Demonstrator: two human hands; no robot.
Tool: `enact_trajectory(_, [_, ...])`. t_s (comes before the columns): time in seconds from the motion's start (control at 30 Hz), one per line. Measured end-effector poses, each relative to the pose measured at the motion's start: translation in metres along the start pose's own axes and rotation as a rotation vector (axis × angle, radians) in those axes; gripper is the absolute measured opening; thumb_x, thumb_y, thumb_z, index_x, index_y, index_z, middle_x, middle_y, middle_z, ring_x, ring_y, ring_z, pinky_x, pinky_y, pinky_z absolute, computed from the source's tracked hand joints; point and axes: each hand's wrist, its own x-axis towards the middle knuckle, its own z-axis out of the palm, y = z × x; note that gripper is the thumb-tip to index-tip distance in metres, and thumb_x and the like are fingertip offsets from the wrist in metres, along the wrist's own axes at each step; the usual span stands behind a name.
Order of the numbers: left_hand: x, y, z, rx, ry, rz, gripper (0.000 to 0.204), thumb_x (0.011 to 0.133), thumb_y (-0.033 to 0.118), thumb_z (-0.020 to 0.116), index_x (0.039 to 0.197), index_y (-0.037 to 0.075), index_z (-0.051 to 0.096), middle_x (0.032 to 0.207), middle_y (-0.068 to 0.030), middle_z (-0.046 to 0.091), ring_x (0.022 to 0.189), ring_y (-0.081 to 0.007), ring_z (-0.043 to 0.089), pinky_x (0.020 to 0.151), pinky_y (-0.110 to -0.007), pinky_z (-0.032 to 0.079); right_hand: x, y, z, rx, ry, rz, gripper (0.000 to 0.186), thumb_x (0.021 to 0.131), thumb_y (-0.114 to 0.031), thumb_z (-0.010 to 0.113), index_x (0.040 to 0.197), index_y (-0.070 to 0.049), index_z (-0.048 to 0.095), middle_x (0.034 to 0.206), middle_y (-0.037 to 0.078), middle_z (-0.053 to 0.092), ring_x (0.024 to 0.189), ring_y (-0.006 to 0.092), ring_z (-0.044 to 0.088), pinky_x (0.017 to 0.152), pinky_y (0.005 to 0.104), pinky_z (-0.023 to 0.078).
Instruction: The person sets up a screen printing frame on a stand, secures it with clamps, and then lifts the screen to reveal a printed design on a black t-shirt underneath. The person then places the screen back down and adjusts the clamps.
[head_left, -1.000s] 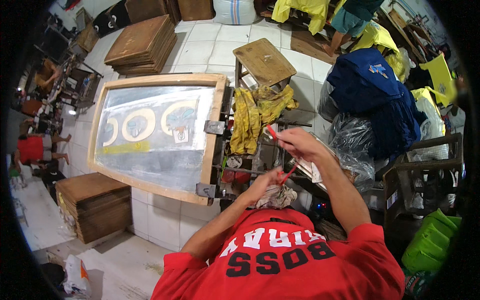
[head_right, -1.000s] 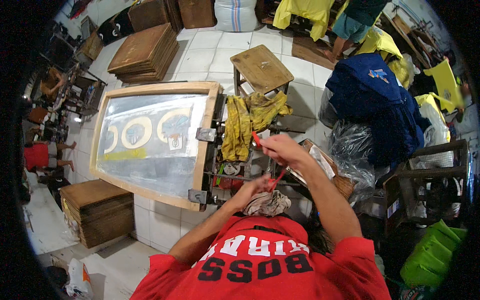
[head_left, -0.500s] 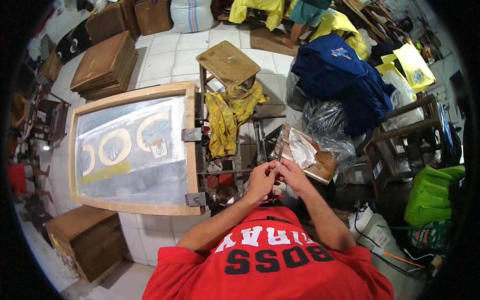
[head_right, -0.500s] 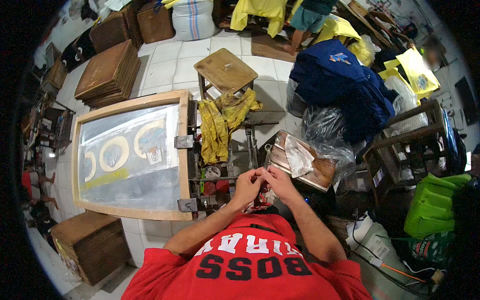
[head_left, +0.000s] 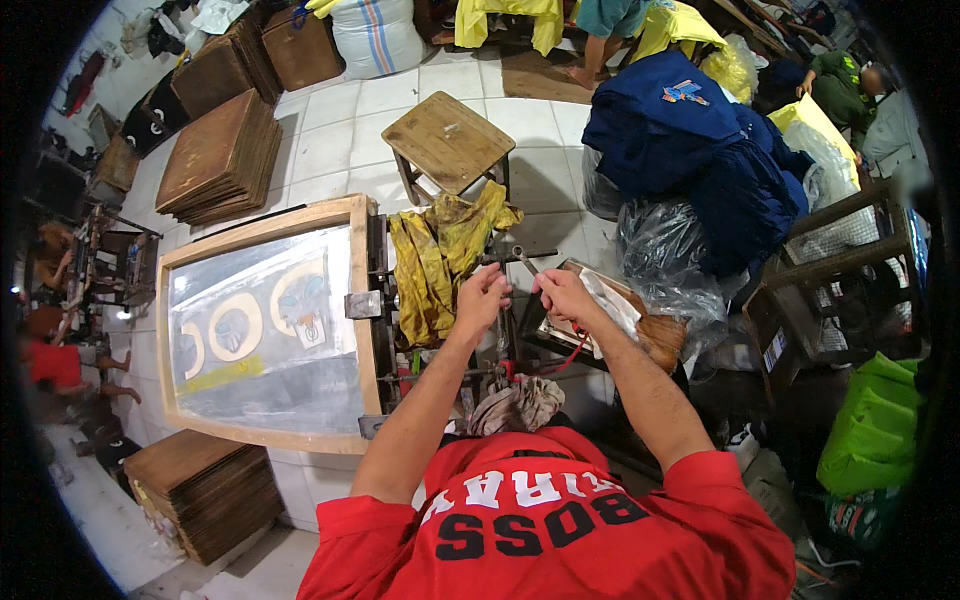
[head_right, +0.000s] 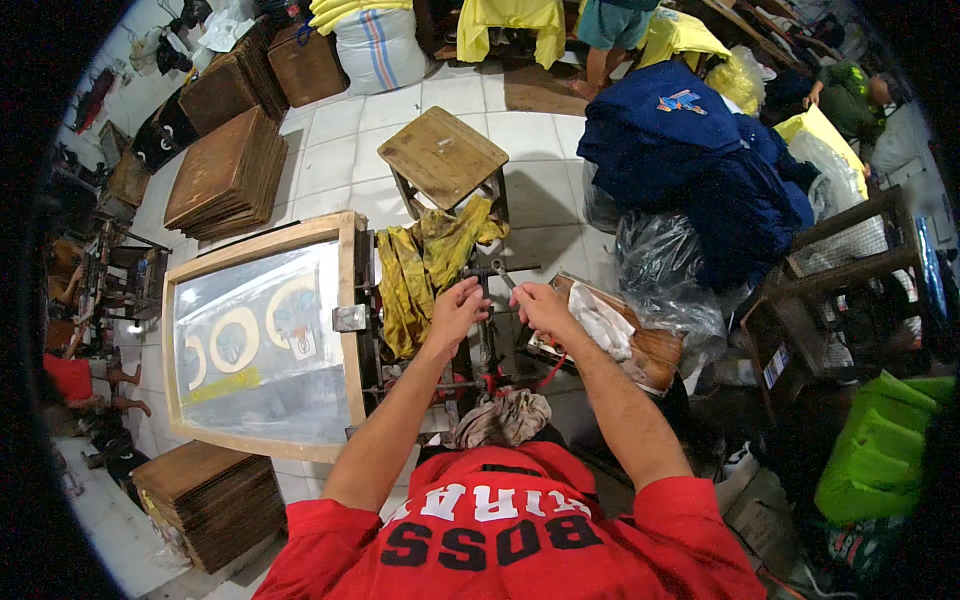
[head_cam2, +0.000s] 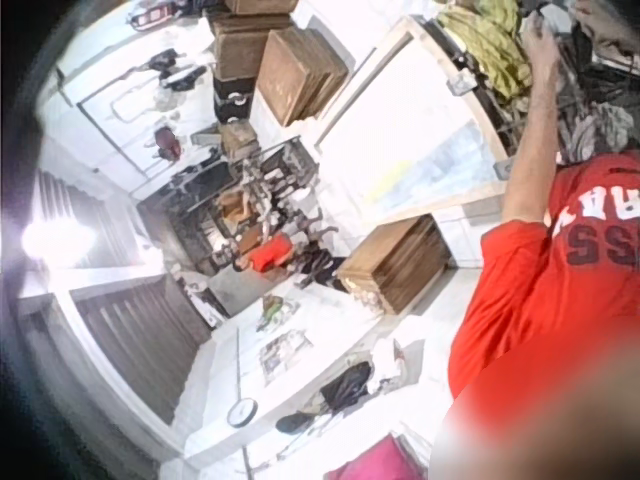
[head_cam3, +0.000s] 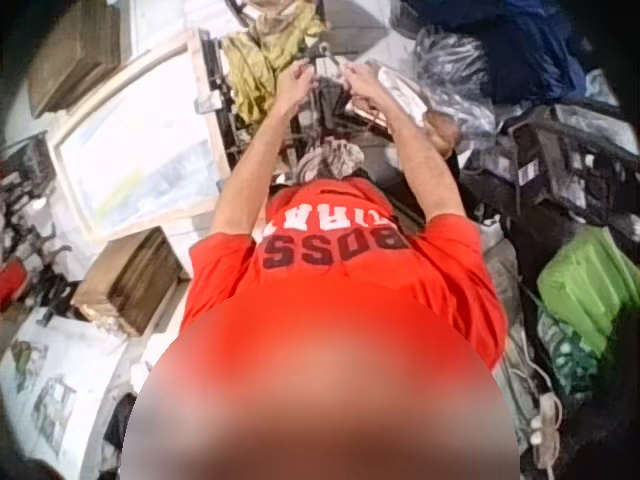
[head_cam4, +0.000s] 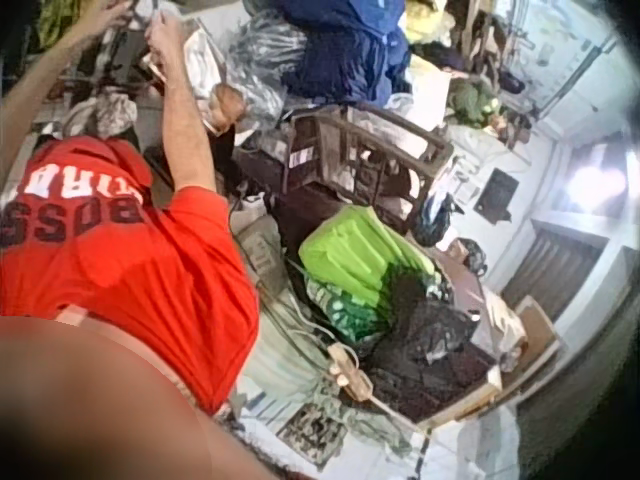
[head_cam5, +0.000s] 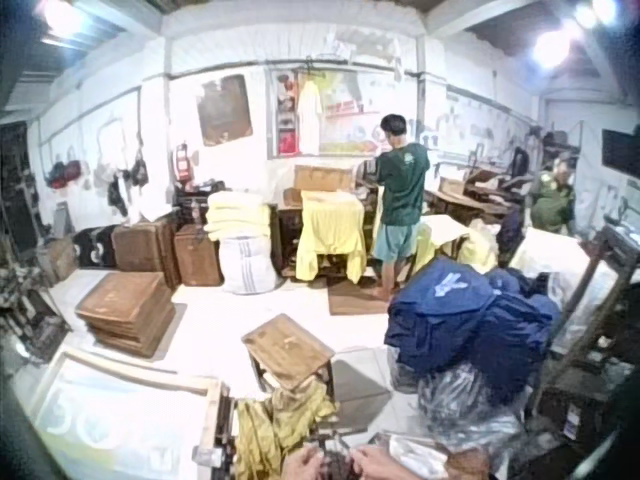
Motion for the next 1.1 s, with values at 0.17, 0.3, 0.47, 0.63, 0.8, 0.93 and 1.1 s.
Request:
enact_trajectory(0.17, [0.041,-0.003,0.025,-0.164,0.057,-0.052,0.046,0.105,0.018,0.054,0.147,0.0,0.047,0.129,-0.0148,0.06,0.102,-0.0197,0.067,0.081,-0.035,0.057,0.005,0.007,-0.003,0.085,-0.047,0.077,0.031,0.105,-0.036,0.049,0.095,-0.009,0.062,0.064,0.001,0.055,0.049,0.0098,0.048,0.043,0.0277,0.039])
enact_trajectory(0.3, [0.06,-0.006,0.029,-0.136,0.058,-0.092,0.033,0.105,0.016,0.053,0.132,-0.002,0.06,0.109,-0.01,0.068,0.095,-0.0187,0.069,0.078,-0.032,0.057,0.002,0.022,0.038,0.366,0.05,0.098,0.03,0.107,-0.035,0.048,0.098,-0.009,0.058,0.067,0.0,0.055,0.051,0.0093,0.049,0.044,0.0281,0.041])
enact_trajectory(0.47, [0.071,0.003,0.019,0.013,-0.014,-0.117,0.031,0.105,0.014,0.054,0.127,-0.006,0.061,0.113,-0.0117,0.068,0.096,-0.019,0.07,0.08,-0.031,0.058,0.013,0.036,0.079,0.032,0.271,-0.126,0.028,0.108,-0.028,0.043,0.106,-0.002,0.054,0.087,0.019,0.062,0.079,0.0373,0.058,0.074,0.0467,0.046])
enact_trajectory(0.63, [0.077,0.011,0.017,0.099,-0.037,-0.141,0.029,0.104,0.011,0.055,0.123,-0.009,0.063,0.108,-0.014,0.07,0.095,-0.0202,0.071,0.08,-0.031,0.058,0.015,0.035,0.091,0.271,0.241,-0.092,0.028,0.108,-0.028,0.042,0.104,-0.002,0.051,0.084,0.016,0.059,0.076,0.0285,0.056,0.071,0.0426,0.045])
enact_trajectory(0.8, [0.079,0.012,0.018,0.107,-0.043,-0.095,0.028,0.103,0.011,0.056,0.12,-0.009,0.064,0.103,-0.0144,0.071,0.09,-0.0195,0.071,0.077,-0.031,0.059,0.008,0.028,0.093,0.317,0.25,-0.073,0.027,0.109,-0.028,0.043,0.101,-0.004,0.052,0.08,0.004,0.054,0.069,0.0137,0.049,0.061,0.0331,0.044])
enact_trajectory(0.93, [0.078,0.012,0.016,0.063,-0.058,-0.086,0.027,0.103,0.011,0.057,0.117,-0.01,0.065,0.104,-0.0144,0.07,0.09,-0.0199,0.072,0.078,-0.031,0.06,0.006,0.025,0.09,0.138,0.312,-0.201,0.026,0.108,-0.025,0.042,0.103,0.0,0.047,0.088,0.021,0.058,0.08,0.0386,0.057,0.071,0.0454,0.044])
enact_trajectory(1.1, [0.077,0.011,0.018,0.041,-0.041,-0.095,0.026,0.102,0.01,0.058,0.116,-0.011,0.065,0.104,-0.0153,0.07,0.091,-0.0212,0.072,0.079,-0.031,0.06,0.009,0.028,0.082,0.107,0.274,-0.161,0.029,0.107,-0.028,0.042,0.102,0.0,0.045,0.092,0.028,0.058,0.089,0.0518,0.056,0.074,0.0523,0.044])
